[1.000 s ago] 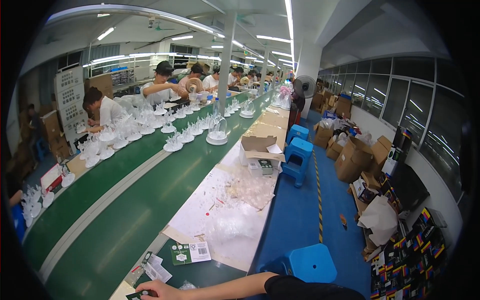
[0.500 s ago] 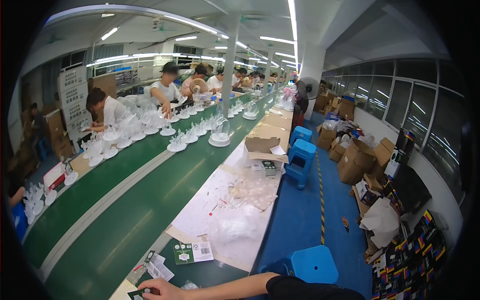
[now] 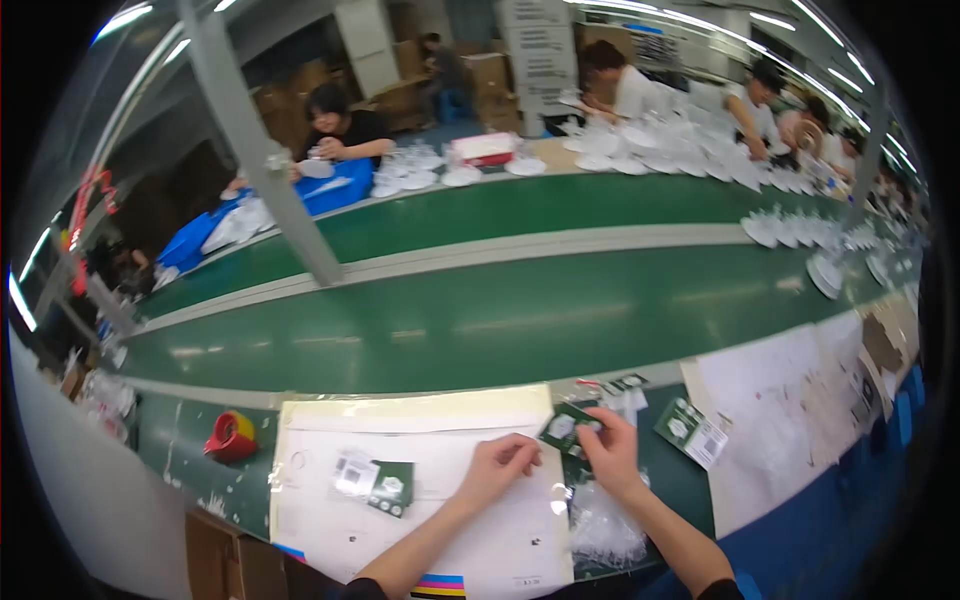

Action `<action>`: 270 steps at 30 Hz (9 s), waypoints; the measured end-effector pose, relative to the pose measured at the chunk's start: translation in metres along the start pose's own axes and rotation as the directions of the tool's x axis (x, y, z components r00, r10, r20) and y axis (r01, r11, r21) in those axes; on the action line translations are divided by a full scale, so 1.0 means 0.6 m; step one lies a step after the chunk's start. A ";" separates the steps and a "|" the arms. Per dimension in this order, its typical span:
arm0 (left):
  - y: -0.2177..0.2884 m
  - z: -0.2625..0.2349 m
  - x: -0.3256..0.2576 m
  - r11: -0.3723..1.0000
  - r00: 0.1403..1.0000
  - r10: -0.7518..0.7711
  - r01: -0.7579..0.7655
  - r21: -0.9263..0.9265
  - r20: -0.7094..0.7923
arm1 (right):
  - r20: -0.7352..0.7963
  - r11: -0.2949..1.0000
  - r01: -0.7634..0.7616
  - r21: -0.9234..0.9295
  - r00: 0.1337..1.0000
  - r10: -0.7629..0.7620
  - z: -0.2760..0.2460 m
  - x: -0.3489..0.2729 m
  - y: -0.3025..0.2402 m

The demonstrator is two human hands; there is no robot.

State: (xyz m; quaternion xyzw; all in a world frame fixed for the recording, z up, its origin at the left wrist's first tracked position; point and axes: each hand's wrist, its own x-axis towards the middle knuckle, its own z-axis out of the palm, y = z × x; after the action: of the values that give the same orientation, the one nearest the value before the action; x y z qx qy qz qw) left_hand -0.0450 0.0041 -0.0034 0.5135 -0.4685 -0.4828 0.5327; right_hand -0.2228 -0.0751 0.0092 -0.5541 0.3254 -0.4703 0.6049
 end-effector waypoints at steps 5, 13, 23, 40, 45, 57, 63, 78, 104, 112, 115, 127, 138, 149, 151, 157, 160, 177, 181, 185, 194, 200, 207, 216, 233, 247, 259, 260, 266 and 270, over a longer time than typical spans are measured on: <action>-0.004 -0.015 -0.006 0.996 0.998 -0.012 0.017 0.085 -0.059 | 0.130 0.979 0.002 -0.204 0.991 0.025 0.012 0.002 -0.012; -0.032 -0.021 -0.001 0.990 0.994 0.091 -0.083 0.115 -0.066 | 0.199 0.979 0.069 -0.192 0.980 -0.030 0.013 -0.002 -0.020; 0.007 -0.016 -0.009 0.990 0.997 0.070 -0.065 0.123 -0.040 | 0.268 0.962 0.194 -0.191 0.953 -0.139 0.018 0.001 -0.021; 0.009 0.000 -0.016 0.979 0.992 0.018 0.008 0.202 -0.126 | 0.101 0.978 0.106 -0.179 0.991 -0.089 0.018 -0.010 0.004; 0.004 -0.018 0.001 0.996 0.984 -0.016 0.031 0.084 -0.177 | -0.004 0.985 0.020 -0.173 1.000 -0.021 0.013 0.009 -0.007; -0.043 -0.036 -0.001 0.968 0.973 0.202 -0.182 0.172 -0.112 | 0.269 0.945 0.136 -0.298 0.962 -0.054 0.029 0.000 0.000; -0.007 -0.012 -0.019 0.947 0.991 0.127 -0.112 0.301 -0.029 | 0.227 0.909 0.283 -0.307 0.949 -0.219 0.019 -0.017 -0.028; -0.029 -0.052 -0.010 0.954 0.991 -0.059 0.090 0.286 -0.116 | 0.162 0.965 0.179 -0.191 0.975 -0.148 0.025 -0.012 -0.034; 0.010 -0.003 -0.006 0.997 0.998 0.061 -0.061 0.053 0.006 | 0.169 0.919 0.200 -0.339 0.974 -0.149 0.008 -0.003 -0.016; 0.017 0.001 -0.005 0.990 0.999 0.019 -0.013 0.139 -0.041 | 0.115 0.942 0.139 -0.306 0.987 -0.108 0.011 -0.004 -0.014; 0.019 0.002 -0.001 0.999 0.999 -0.020 0.018 0.052 0.034 | 0.085 0.970 0.052 -0.237 0.996 -0.033 0.006 -0.008 -0.021; 0.003 -0.005 -0.007 0.999 1.000 -0.014 0.016 0.052 -0.027 | 0.021 0.996 0.067 -0.055 0.998 -0.066 0.012 -0.009 -0.007; -0.005 -0.009 -0.007 1.000 0.999 0.014 -0.013 0.028 -0.040 | 0.021 0.999 0.012 -0.033 1.000 -0.012 0.013 -0.006 -0.018; -0.011 -0.013 0.003 0.999 0.998 0.038 -0.039 -0.007 -0.043 | -0.033 1.000 0.001 0.018 0.999 0.000 0.010 0.002 -0.009; -0.007 -0.010 0.003 0.999 0.999 0.037 -0.037 -0.029 -0.029 | -0.019 1.000 0.016 0.024 1.000 -0.015 0.012 -0.001 -0.007; -0.016 -0.024 0.000 0.994 0.998 -0.060 0.059 -0.091 -0.001 | 0.102 0.997 0.004 -0.080 0.995 0.005 0.008 -0.001 0.007; -0.017 -0.028 0.001 0.999 1.000 0.010 -0.009 -0.040 0.024 | 0.136 0.994 0.000 -0.113 0.991 0.016 0.010 -0.002 0.002; -0.017 -0.019 0.001 0.999 0.999 -0.034 0.034 -0.012 -0.014 | 0.022 0.995 0.074 -0.068 0.997 -0.072 0.012 -0.005 -0.005; -0.011 -0.022 0.003 0.999 0.999 -0.031 0.032 0.025 -0.011 | 0.004 0.996 0.069 -0.049 0.998 -0.069 0.012 -0.006 -0.009; -0.009 -0.022 0.004 0.999 0.999 -0.035 0.035 -0.003 -0.011 | 0.009 0.996 0.070 -0.058 0.998 -0.070 0.011 -0.005 -0.009; -0.011 -0.017 0.002 0.998 0.999 -0.038 0.038 -0.048 -0.009 | 0.012 0.996 0.061 -0.070 0.998 -0.060 0.009 -0.001 -0.004; -0.001 -0.018 -0.002 0.998 0.997 -0.068 0.069 -0.016 0.039 | 0.191 0.985 0.017 -0.173 0.982 0.017 0.009 -0.002 -0.005; -0.012 -0.022 0.000 0.991 0.993 0.078 -0.086 0.099 0.084 | 0.193 0.969 0.059 -0.239 0.981 -0.012 0.013 -0.004 -0.020; 0.000 -0.007 0.001 0.995 0.997 0.057 -0.061 0.082 0.051 | 0.118 0.953 0.160 -0.258 0.984 -0.133 0.009 -0.006 -0.014; -0.008 -0.021 0.010 0.994 0.994 0.033 -0.042 -0.097 -0.102 | -0.210 0.925 0.357 -0.128 0.902 -0.377 -0.079 0.031 -0.207; 0.218 0.043 -0.019 0.745 0.913 0.360 -0.404 0.530 0.190 | 0.405 0.700 0.566 -0.436 0.818 -0.408 -0.060 -0.041 -0.234; 0.313 0.169 0.128 0.865 0.861 0.402 -0.469 0.180 0.311 | -0.131 0.933 0.345 0.102 0.934 -0.332 -0.166 -0.025 -0.264; 0.310 0.183 0.139 0.884 0.882 0.359 -0.426 0.192 0.304 | -0.122 0.939 0.319 0.132 0.945 -0.304 -0.182 -0.028 -0.263; 0.280 0.273 0.227 0.901 0.880 0.314 -0.394 0.180 0.357 | -0.231 0.955 0.284 0.083 0.938 -0.258 -0.262 -0.028 -0.247; 0.267 0.339 0.299 0.915 0.837 0.269 -0.377 0.146 0.477 | -0.295 0.970 0.235 0.061 0.933 -0.208 -0.339 0.010 -0.238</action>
State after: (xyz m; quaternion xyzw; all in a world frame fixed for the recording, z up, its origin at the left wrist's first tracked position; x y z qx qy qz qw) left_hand -0.2248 -0.1924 0.1641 0.3608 -0.7119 -0.4314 0.4207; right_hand -0.4363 -0.1468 0.1142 -0.4838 0.3219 -0.6257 0.5204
